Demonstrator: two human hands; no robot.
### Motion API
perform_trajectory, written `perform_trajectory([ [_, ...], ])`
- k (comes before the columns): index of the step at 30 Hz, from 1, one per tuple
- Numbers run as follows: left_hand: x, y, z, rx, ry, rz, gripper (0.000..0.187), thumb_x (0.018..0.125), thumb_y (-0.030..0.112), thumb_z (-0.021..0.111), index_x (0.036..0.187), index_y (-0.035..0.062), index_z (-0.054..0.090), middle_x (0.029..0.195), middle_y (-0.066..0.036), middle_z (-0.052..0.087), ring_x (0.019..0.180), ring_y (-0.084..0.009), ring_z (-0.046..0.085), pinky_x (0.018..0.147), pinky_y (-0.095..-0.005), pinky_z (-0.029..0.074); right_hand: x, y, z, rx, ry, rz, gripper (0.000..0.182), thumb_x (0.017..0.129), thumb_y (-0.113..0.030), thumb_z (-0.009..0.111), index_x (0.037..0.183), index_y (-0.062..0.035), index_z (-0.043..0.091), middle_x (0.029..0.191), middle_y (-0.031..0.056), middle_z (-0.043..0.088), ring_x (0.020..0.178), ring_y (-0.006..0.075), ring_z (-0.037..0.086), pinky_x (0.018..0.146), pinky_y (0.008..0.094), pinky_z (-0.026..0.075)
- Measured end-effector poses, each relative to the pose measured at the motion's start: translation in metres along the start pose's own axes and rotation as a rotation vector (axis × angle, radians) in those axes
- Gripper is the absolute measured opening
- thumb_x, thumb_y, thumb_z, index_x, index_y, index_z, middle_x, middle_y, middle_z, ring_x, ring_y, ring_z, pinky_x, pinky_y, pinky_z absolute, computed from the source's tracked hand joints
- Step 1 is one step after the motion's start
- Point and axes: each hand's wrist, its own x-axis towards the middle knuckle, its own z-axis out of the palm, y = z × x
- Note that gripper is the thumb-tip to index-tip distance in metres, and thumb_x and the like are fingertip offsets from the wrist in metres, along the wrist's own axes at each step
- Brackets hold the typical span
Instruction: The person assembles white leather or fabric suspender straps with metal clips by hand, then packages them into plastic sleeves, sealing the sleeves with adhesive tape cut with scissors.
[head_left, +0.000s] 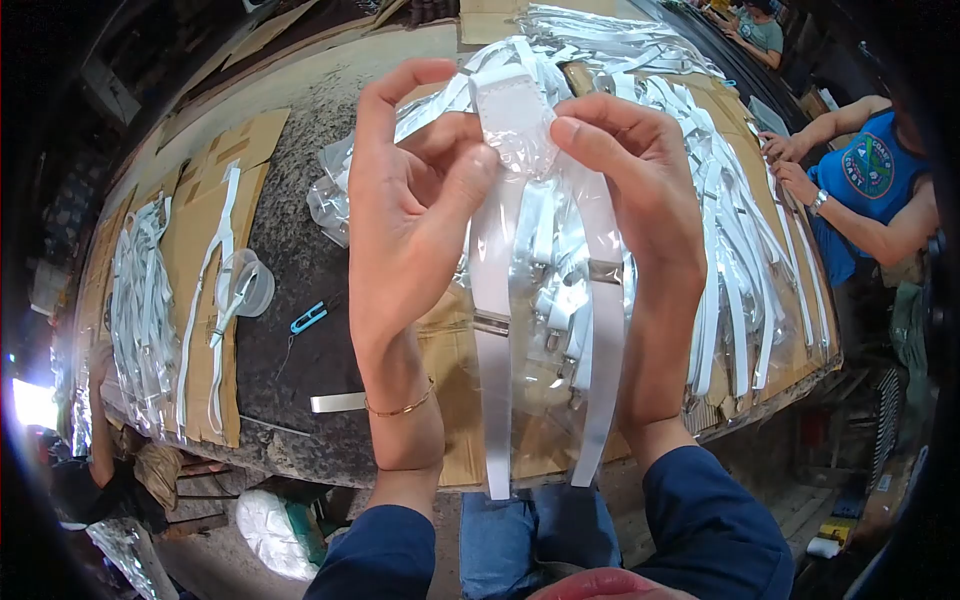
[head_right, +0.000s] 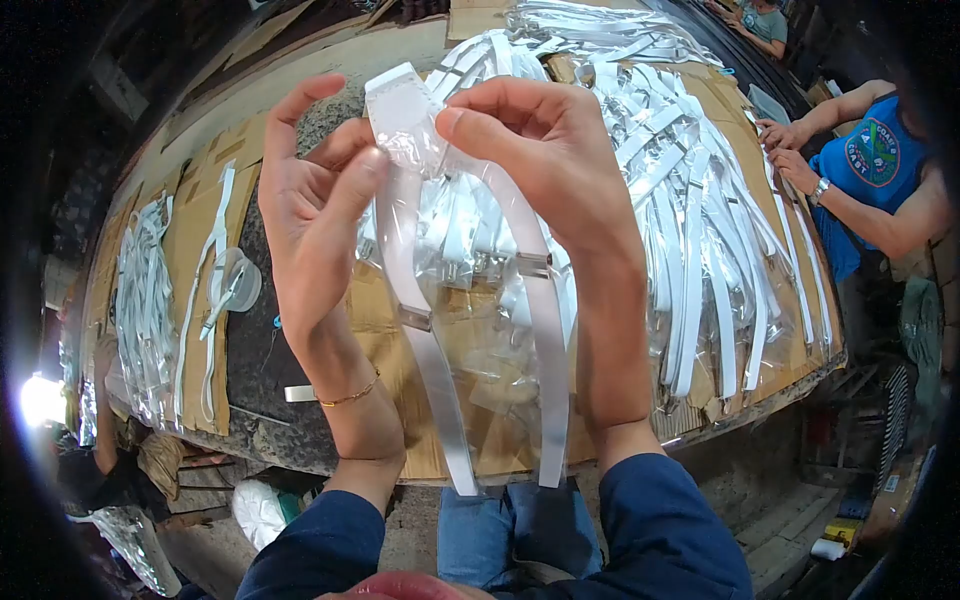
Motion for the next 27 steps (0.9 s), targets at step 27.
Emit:
perform_trajectory([
  [27, -0.008, 0.014, 0.009, 0.202, 0.118, -0.137, 0.019, 0.089, 0.011, 0.069, 0.092, -0.0079, 0.071, 0.072, -0.007, 0.069, 0.062, -0.0076, 0.063, 0.053, -0.0190, 0.044, -0.001, 0.005, 0.007, -0.016, -0.055, -0.160, 0.015, 0.085, -0.009, 0.074, 0.092, 0.0048, 0.071, 0.078, 0.0028, 0.068, 0.071, 0.0046, 0.060, 0.062, 0.0191, 0.047],
])
